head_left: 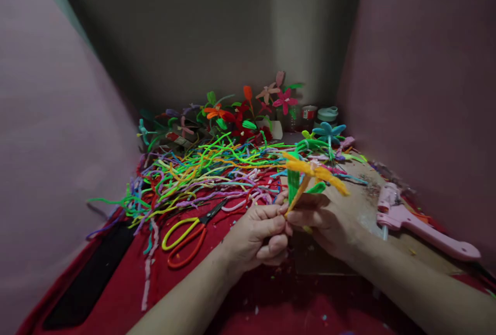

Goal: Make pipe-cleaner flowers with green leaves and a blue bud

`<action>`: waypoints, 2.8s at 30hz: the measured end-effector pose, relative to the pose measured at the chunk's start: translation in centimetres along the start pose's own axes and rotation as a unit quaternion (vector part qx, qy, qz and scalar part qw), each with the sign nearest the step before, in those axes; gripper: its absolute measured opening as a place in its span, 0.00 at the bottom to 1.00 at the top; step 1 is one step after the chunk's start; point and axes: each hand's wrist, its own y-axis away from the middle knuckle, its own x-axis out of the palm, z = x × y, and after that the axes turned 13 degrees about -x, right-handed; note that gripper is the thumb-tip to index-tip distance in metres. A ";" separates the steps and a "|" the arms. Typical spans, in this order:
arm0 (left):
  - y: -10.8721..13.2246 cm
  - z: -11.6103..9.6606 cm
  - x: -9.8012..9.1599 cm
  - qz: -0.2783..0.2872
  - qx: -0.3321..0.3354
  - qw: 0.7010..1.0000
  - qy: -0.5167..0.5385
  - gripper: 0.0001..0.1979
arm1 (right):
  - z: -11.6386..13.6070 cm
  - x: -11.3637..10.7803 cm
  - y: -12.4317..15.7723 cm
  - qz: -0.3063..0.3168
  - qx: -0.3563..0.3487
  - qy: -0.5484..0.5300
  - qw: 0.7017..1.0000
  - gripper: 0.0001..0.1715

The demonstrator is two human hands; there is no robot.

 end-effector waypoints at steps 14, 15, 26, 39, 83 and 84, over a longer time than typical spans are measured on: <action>-0.2 1.3 0.5 -0.315 0.163 0.866 -0.351 0.13 | -0.6 0.1 0.2 -0.017 -0.061 0.079 0.995 0.11; -0.2 1.2 0.6 -0.312 0.155 0.878 -0.329 0.13 | -0.5 0.1 0.2 -0.004 -0.059 0.080 0.995 0.12; -0.3 -0.1 0.7 -0.164 0.069 0.981 -0.072 0.10 | -0.2 -0.6 -0.3 0.002 -0.044 0.117 0.992 0.09; -0.1 -0.2 0.6 -0.142 0.047 0.984 -0.102 0.10 | -0.2 -0.2 -0.5 -0.019 -0.057 0.090 0.994 0.06; -0.3 -0.3 -0.1 -0.014 0.020 0.999 0.044 0.10 | -0.3 -0.1 0.1 0.005 -0.075 0.104 0.992 0.06; -0.3 -0.3 0.0 -0.024 0.021 0.999 0.033 0.10 | -0.4 -0.2 0.1 0.005 -0.081 0.106 0.991 0.07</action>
